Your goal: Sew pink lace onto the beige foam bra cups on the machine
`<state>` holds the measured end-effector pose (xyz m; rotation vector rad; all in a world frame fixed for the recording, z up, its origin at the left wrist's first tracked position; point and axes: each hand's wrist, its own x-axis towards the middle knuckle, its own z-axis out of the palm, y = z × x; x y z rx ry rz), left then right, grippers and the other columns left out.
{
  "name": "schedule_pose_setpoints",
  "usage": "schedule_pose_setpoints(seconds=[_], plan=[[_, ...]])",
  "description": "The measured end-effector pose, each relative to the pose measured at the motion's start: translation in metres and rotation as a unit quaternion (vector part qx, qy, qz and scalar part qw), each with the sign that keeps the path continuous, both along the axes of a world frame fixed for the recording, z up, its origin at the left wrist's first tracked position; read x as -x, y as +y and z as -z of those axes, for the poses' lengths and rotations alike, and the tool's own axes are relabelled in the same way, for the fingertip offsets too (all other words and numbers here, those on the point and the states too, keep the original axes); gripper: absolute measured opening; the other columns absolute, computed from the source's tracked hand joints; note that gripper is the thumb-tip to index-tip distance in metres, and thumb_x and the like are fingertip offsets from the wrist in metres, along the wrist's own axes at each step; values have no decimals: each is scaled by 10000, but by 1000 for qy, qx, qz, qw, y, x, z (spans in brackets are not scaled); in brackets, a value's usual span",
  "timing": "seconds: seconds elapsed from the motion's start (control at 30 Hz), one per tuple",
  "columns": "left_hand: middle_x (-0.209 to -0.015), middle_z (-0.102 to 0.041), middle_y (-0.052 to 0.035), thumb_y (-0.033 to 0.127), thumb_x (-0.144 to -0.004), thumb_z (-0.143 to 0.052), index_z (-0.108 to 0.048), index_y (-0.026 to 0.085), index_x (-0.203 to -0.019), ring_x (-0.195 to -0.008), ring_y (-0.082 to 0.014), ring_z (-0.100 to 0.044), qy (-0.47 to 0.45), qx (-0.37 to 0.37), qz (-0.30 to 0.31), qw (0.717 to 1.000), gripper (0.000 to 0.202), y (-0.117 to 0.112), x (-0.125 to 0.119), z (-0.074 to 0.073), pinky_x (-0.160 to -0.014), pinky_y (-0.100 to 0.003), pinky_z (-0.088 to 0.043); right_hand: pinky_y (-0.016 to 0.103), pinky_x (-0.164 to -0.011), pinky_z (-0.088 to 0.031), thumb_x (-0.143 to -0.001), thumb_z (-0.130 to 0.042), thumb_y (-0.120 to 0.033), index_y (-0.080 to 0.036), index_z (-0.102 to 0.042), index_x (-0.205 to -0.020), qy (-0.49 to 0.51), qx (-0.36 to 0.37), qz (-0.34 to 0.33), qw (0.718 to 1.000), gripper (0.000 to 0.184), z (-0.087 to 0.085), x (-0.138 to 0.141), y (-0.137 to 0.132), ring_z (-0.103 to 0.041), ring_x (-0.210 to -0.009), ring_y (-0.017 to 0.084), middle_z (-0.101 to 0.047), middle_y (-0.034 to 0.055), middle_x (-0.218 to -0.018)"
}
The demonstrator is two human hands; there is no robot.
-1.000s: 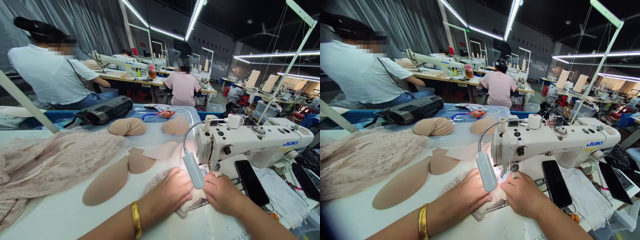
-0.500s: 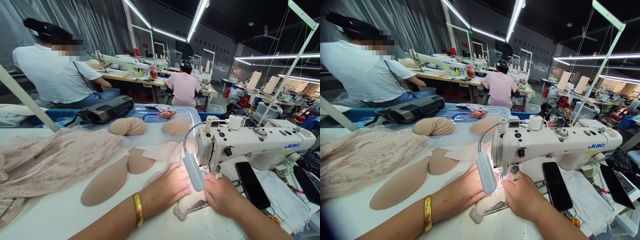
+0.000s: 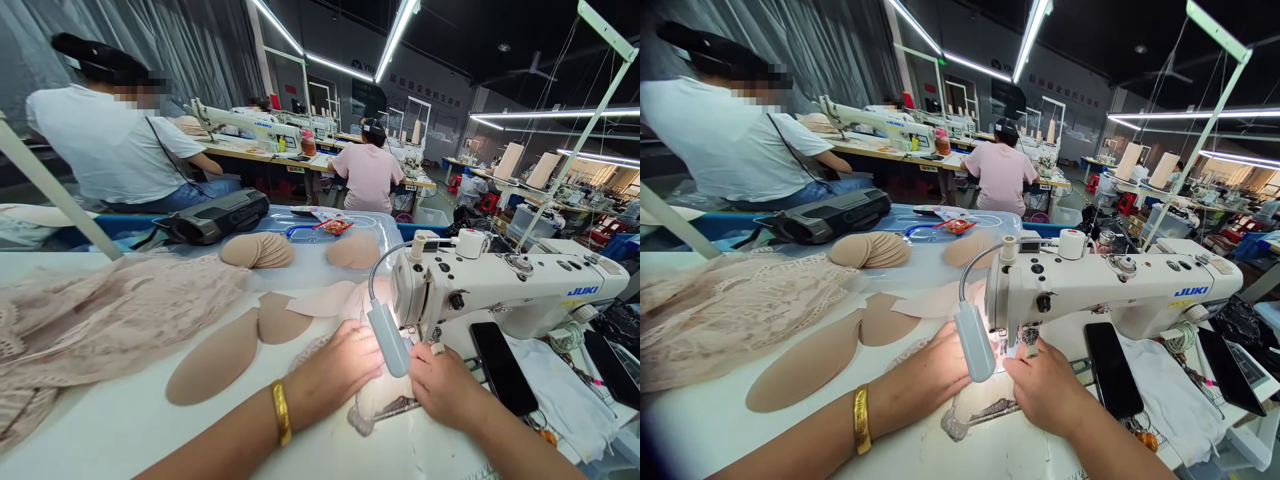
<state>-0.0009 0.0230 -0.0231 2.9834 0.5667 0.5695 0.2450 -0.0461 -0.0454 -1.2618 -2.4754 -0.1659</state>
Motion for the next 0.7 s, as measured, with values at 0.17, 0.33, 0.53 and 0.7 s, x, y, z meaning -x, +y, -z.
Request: schedule_pose_setpoints(seconds=[0.17, 0.33, 0.53, 0.7], plan=[[-1004, -733, -53, 83, -1027, -436, -716, 231, -1067, -989, -250, -605, -16, 10, -30, 999, 319, 5, 1, 3, -1023, -451, -361, 304, -645, -321, -831, -509, -52, -225, -510, -815, 10, -20, -1, 1000, 174, 0, -1, 3, -379, -658, 182, -572, 17, -824], [-916, -710, -82, 22, -983, -395, -672, 195, -870, -871, -263, -600, -32, 17, -66, 997, 345, 10, -5, 7, -877, -438, -401, 313, -656, -331, -895, -449, -83, -228, -520, -815, 73, -32, -35, 996, 180, 1, -2, 0, -398, -670, 191, -549, 22, -782], [-1085, -753, -82, 57, -983, -431, -681, 211, -1161, -974, -246, -673, -96, 49, -39, 993, 344, -30, 19, -8, -930, -385, -470, 281, -662, -443, -968, -583, -320, -241, -518, -1026, 416, 312, 8, 854, 118, -19, 31, -19, -585, -746, 178, -637, -6, -852], [-1072, -781, -101, 455, -930, -740, -767, 263, -1137, -960, -295, -725, -243, 553, -36, 796, 283, -131, 25, 3, -866, -390, -564, 233, -599, -464, -841, -790, -372, -225, -519, -1257, 628, 392, 41, 671, 519, -27, 73, -44, -647, -715, 167, -651, -47, -764]])
